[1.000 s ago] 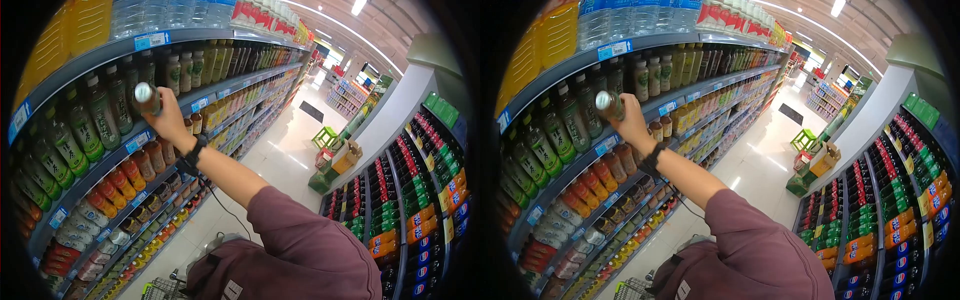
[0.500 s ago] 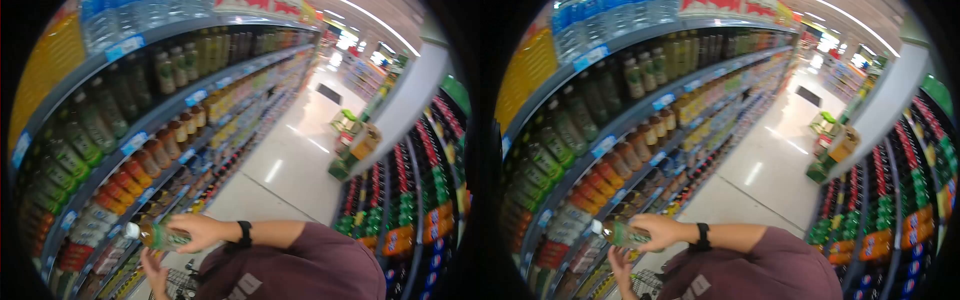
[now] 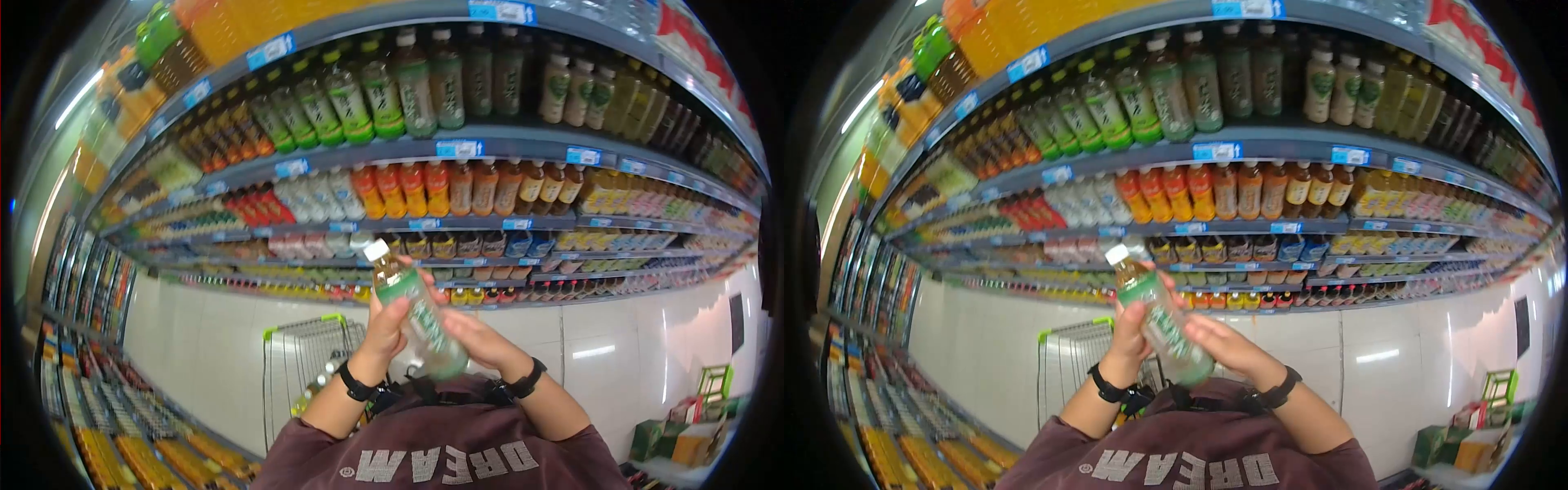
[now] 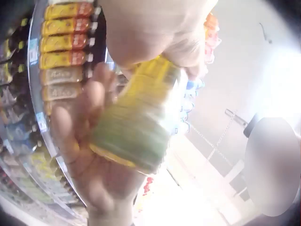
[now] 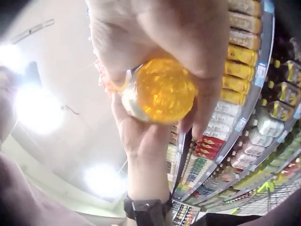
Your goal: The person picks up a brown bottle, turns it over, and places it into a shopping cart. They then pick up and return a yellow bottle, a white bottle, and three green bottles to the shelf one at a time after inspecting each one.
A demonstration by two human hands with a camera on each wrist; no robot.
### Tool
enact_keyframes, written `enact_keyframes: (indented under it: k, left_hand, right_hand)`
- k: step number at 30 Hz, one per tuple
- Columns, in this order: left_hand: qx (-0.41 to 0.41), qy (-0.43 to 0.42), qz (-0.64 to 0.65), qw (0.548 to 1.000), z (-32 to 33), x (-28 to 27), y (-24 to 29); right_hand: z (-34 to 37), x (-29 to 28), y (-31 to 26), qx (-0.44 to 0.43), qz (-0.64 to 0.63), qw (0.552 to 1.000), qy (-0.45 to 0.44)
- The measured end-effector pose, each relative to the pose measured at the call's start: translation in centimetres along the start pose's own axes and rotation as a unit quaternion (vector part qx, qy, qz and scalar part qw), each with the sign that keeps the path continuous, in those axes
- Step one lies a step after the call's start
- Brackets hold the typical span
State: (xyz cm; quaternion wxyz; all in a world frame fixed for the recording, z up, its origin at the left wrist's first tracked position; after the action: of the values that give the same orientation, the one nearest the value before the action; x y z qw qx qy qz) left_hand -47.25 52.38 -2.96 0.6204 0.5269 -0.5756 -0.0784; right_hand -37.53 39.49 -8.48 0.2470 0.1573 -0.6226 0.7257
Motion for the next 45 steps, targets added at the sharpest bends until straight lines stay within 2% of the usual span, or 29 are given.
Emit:
enact_keyframes:
  k: [2, 4, 6, 8, 9, 10, 11, 14, 16, 17, 18, 19, 20, 23, 27, 29, 30, 31, 32, 33, 36, 37, 38, 39, 40, 41, 42, 44, 45]
  left_hand:
    - [0.083, 0.132, -0.077, 0.985, 0.6, 1.7, 0.2]
    - [0.129, 0.227, -0.061, 0.963, 1.2, 3.0, -1.2]
    - [0.116, 0.256, -0.078, 0.956, 2.6, 5.0, -2.1]
    - [0.116, 0.255, -0.093, 0.955, 1.5, 5.6, -2.8]
    - [0.103, 0.203, -0.027, 0.973, 1.3, 5.5, -3.1]
    - [0.085, 0.152, 0.039, 0.984, 1.5, 5.3, -3.3]
    - [0.068, 0.099, 0.105, 0.987, 1.7, 5.4, -3.6]
    - [0.055, 0.014, 0.155, 0.986, 1.6, 6.0, -4.1]
    - [0.044, 0.052, 0.137, 0.988, 1.6, 6.4, -4.0]
    - [0.062, 0.151, 0.023, 0.986, 1.7, 6.1, -3.9]
    - [0.08, 0.242, -0.094, 0.962, 1.9, 6.0, -3.7]
    - [0.096, 0.297, -0.086, 0.946, 2.1, 6.3, -4.1]
    - [0.09, 0.295, -0.089, 0.947, 2.3, 6.5, -4.6]
    - [0.125, 0.332, -0.086, 0.931, 2.5, 6.8, -4.8]
    - [0.073, 0.323, -0.083, 0.94, 2.2, 6.1, -4.6]
    - [0.062, 0.275, -0.064, 0.957, 2.4, 5.2, -4.1]
    - [0.049, 0.225, -0.04, 0.972, 2.3, 5.0, -4.1]
    - [0.056, 0.186, 0.012, 0.981, 2.2, 4.9, -4.3]
    - [0.058, 0.187, 0.011, 0.981, 2.3, 4.8, -4.3]
    - [0.066, 0.137, 0.061, 0.987, 2.2, 5.1, -4.3]
    - [0.08, 0.087, 0.105, 0.987, 2.0, 5.8, -3.9]
    - [0.072, 0.11, 0.068, 0.989, 2.2, 5.5, -3.5]
    - [0.06, 0.131, 0.03, 0.989, 2.4, 5.3, -3.1]
    - [0.043, 0.185, -0.014, 0.982, 2.7, 5.3, -2.7]
    - [0.037, 0.181, -0.017, 0.983, 2.6, 5.5, -2.7]
    - [0.065, 0.252, -0.066, 0.963, 2.9, 5.2, -2.4]
    - [0.098, 0.321, -0.111, 0.935, 3.2, 4.9, -2.0]
    - [0.106, 0.316, -0.105, 0.937, 3.3, 5.2, -1.7]
    - [0.092, 0.318, -0.105, 0.938, 3.1, 5.3, -1.6]
  right_hand:
    - [1.6, -0.2, -2.9, -0.24, 0.247, 0.937, 0.059]
    - [4.5, 2.1, -6.2, -0.303, 0.5, 0.798, 0.144]
    - [5.4, 1.1, -6.0, -0.322, 0.535, 0.768, 0.145]
    - [6.3, -0.5, -5.9, -0.296, 0.459, 0.835, 0.066]
    - [6.7, -1.7, -5.6, -0.292, 0.459, 0.837, 0.062]
    - [6.6, -2.9, -3.4, -0.092, 0.125, 0.984, -0.085]
    - [7.5, -2.6, -1.6, 0.124, -0.234, 0.941, -0.212]
    - [8.9, -2.4, -1.2, 0.135, -0.263, 0.92, -0.259]
    - [9.2, -3.4, -0.7, 0.186, -0.255, 0.924, -0.218]
    - [8.4, -4.4, -1.6, 0.004, 0.041, 0.992, -0.12]
    - [8.3, -4.8, -3.1, -0.176, 0.333, 0.926, -0.002]
    - [8.7, -4.5, -3.9, -0.272, 0.453, 0.847, 0.058]
    - [8.9, -4.3, -3.4, -0.27, 0.45, 0.849, 0.064]
    - [8.5, -4.5, -2.1, -0.27, 0.561, 0.768, 0.154]
    - [8.0, -5.4, -2.6, -0.288, 0.564, 0.763, 0.129]
    - [7.3, -5.9, -1.4, -0.145, 0.32, 0.932, -0.091]
    - [7.3, -6.3, -1.4, -0.148, 0.318, 0.932, -0.092]
    - [7.5, -6.2, -0.2, -0.004, 0.064, 0.978, -0.198]
    - [8.2, -5.5, 0.6, 0.143, -0.195, 0.927, -0.285]
    - [8.6, -4.8, 0.6, 0.156, -0.28, 0.887, -0.333]
    - [8.6, -4.6, 2.0, 0.188, -0.267, 0.855, -0.404]
    - [8.9, -4.4, 0.1, 0.195, -0.187, 0.895, -0.355]
    - [8.8, -4.0, 0.1, 0.192, -0.193, 0.895, -0.355]
    - [7.8, -4.4, -0.4, 0.069, -0.039, 0.963, -0.258]
    - [7.3, -4.7, -1.5, -0.057, 0.116, 0.981, -0.143]
    - [7.7, -4.3, -3.1, -0.182, 0.347, 0.916, -0.089]
    - [7.5, -3.6, -2.9, -0.185, 0.347, 0.915, -0.087]
    - [6.9, -2.8, -2.1, -0.242, 0.474, 0.846, 0.03]
    - [6.5, -2.7, -1.7, -0.249, 0.476, 0.843, 0.027]
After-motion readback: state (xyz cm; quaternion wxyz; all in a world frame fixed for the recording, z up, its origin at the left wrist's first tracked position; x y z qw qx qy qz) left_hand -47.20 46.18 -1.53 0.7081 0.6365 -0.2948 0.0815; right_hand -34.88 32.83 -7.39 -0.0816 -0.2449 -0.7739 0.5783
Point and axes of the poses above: each hand's wrist, its own z-axis away from the middle knuckle, its own x-axis out of the palm, y = z × x, the point moved 4 cm from there along -z, towards the middle knuckle, and after that the axes turned 2 degrees about -z, right-handed, at the moved point
